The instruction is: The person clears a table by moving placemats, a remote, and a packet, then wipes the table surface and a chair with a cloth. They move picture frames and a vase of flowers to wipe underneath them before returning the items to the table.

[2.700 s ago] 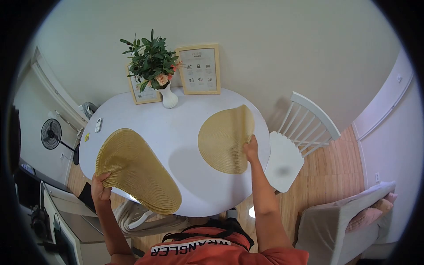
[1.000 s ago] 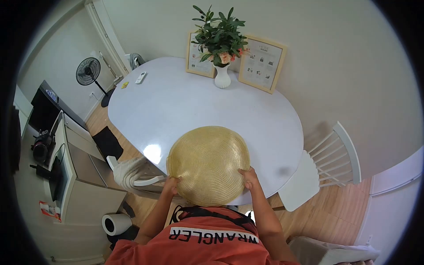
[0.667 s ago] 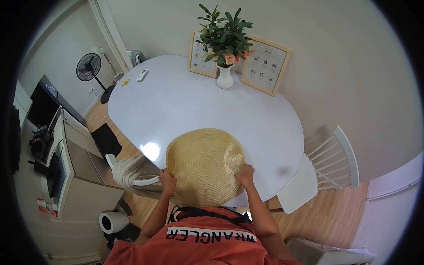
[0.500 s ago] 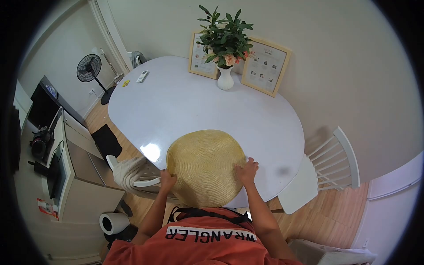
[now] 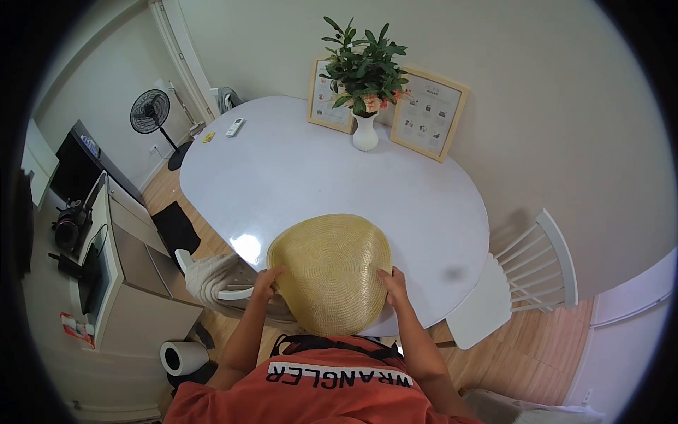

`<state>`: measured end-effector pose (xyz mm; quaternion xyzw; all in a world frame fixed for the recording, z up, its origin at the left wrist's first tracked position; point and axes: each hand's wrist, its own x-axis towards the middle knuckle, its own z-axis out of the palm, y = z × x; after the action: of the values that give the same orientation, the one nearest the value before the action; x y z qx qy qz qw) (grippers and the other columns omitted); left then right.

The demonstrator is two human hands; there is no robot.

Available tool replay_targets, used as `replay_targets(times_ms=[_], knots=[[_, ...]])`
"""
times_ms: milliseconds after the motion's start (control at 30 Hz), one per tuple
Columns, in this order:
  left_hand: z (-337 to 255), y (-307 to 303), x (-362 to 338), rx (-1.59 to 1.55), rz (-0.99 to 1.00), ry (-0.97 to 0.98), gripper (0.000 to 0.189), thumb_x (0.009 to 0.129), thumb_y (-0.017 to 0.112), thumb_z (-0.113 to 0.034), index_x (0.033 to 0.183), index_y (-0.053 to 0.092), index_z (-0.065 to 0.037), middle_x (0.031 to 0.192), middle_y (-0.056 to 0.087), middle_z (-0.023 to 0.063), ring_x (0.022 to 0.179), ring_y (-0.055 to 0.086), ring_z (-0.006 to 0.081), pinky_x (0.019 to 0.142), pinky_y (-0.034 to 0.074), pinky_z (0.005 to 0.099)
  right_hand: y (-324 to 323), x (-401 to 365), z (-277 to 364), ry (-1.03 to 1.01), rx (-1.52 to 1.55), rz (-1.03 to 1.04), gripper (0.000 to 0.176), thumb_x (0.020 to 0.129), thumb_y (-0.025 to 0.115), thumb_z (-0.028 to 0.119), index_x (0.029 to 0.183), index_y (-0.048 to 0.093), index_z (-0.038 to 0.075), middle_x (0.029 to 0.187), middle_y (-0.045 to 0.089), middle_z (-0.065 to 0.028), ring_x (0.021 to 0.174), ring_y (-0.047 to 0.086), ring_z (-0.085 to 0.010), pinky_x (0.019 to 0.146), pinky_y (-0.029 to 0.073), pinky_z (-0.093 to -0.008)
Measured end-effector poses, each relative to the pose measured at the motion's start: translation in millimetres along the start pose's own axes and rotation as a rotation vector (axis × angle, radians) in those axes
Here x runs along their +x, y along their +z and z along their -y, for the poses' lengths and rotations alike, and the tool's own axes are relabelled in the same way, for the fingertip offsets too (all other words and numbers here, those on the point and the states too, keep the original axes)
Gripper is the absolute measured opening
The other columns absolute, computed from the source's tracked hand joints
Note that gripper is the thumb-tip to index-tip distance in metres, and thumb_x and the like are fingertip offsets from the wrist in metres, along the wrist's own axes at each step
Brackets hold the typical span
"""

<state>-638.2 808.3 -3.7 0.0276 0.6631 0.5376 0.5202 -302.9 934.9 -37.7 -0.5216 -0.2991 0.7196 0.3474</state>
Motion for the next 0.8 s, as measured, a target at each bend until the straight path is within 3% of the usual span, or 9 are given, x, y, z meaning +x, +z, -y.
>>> replay_targets(times_ms=[133, 200, 233, 333, 467, 567, 633, 733, 800], knots=[[-8, 15, 13, -0.147, 0.05, -0.074, 0.036, 0.074, 0.062, -0.001, 0.106, 0.052, 0.011, 0.093, 0.062, 0.0176, 0.075, 0.065, 0.0258, 0.062, 0.055, 0.0368, 1, -2, -12, -0.228, -0.183, -0.079, 0.035, 0.084, 0.057, -0.002, 0.118, 0.051, -0.003, 0.108, 0.06, -0.013, 0.095, 0.058, -0.0178, 0.079, 0.05, -0.0301], [-19, 20, 21, 0.208, 0.105, 0.104, 0.036, 0.076, 0.063, -0.001, 0.108, 0.052, 0.011, 0.094, 0.063, 0.017, 0.076, 0.065, 0.0252, 0.064, 0.055, 0.037, -1, 5, -1, -0.302, -0.287, 0.054, 0.034, 0.087, 0.054, -0.003, 0.121, 0.051, 0.001, 0.11, 0.059, -0.0099, 0.097, 0.055, -0.0159, 0.081, 0.049, -0.0303], [-30, 26, 5, 0.107, 0.239, 0.194, 0.037, 0.077, 0.062, 0.001, 0.111, 0.052, 0.01, 0.097, 0.063, 0.0172, 0.08, 0.065, 0.0253, 0.069, 0.055, 0.0369, 1, 3, 11, -0.301, -0.29, 0.057, 0.034, 0.087, 0.054, -0.003, 0.121, 0.051, 0.001, 0.11, 0.059, -0.0099, 0.097, 0.055, -0.0159, 0.081, 0.049, -0.0303], [-58, 48, -44, -0.081, 0.309, 0.263, 0.038, 0.076, 0.06, 0.004, 0.113, 0.051, 0.011, 0.099, 0.063, 0.0168, 0.085, 0.065, 0.0253, 0.074, 0.055, 0.0359, 6, -7, 54, -0.446, -0.116, 0.162, 0.037, 0.088, 0.05, -0.006, 0.124, 0.05, 0.002, 0.109, 0.059, -0.0077, 0.094, 0.056, -0.0156, 0.083, 0.048, -0.0301], [-44, 48, -52, -0.13, 0.238, 0.302, 0.044, 0.074, 0.059, 0.008, 0.118, 0.052, 0.006, 0.105, 0.063, 0.0141, 0.089, 0.064, 0.025, 0.08, 0.054, 0.0351, -14, -14, 78, -0.362, 0.039, 0.154, 0.038, 0.089, 0.049, -0.006, 0.126, 0.049, 0.0, 0.108, 0.06, -0.0073, 0.093, 0.057, -0.0149, 0.083, 0.048, -0.0278], [3, 41, -37, -0.045, 0.223, 0.321, 0.052, 0.072, 0.058, 0.011, 0.123, 0.052, 0.001, 0.108, 0.063, 0.0118, 0.091, 0.064, 0.0235, 0.08, 0.052, 0.0343, -35, -6, 61, -0.291, -0.123, 0.142, 0.039, 0.089, 0.048, -0.006, 0.128, 0.047, -0.001, 0.109, 0.06, -0.0085, 0.094, 0.058, -0.0165, 0.085, 0.048, -0.0288], [37, 35, -28, 0.038, 0.167, 0.216, 0.058, 0.071, 0.057, 0.012, 0.127, 0.05, -0.002, 0.109, 0.062, 0.0103, 0.092, 0.062, 0.0215, 0.079, 0.051, 0.0329, -54, -9, 42, -0.211, -0.201, 0.146, 0.041, 0.088, 0.048, -0.006, 0.128, 0.047, 0.0, 0.111, 0.06, -0.0097, 0.096, 0.059, -0.0182, 0.086, 0.048, -0.0301], [60, 34, -42, 0.049, 0.039, 0.18, 0.051, 0.075, 0.055, 0.012, 0.124, 0.049, 0.001, 0.107, 0.062, 0.0134, 0.09, 0.063, 0.0235, 0.08, 0.053, 0.0341, -65, -36, 31, -0.04, -0.024, 0.091, 0.041, 0.085, 0.051, -0.007, 0.125, 0.049, -0.002, 0.112, 0.06, -0.0126, 0.096, 0.06, -0.0209, 0.082, 0.051, -0.0329], [66, 28, -42, 0.026, 0.059, 0.216, 0.049, 0.076, 0.056, 0.011, 0.124, 0.05, 0.0, 0.105, 0.062, 0.0129, 0.089, 0.063, 0.0226, 0.077, 0.053, 0.0332, -68, -45, 14, 0.008, -0.097, 0.123, 0.039, 0.084, 0.052, -0.007, 0.123, 0.05, -0.005, 0.11, 0.061, -0.014, 0.095, 0.061, -0.0225, 0.08, 0.052, -0.0343]])
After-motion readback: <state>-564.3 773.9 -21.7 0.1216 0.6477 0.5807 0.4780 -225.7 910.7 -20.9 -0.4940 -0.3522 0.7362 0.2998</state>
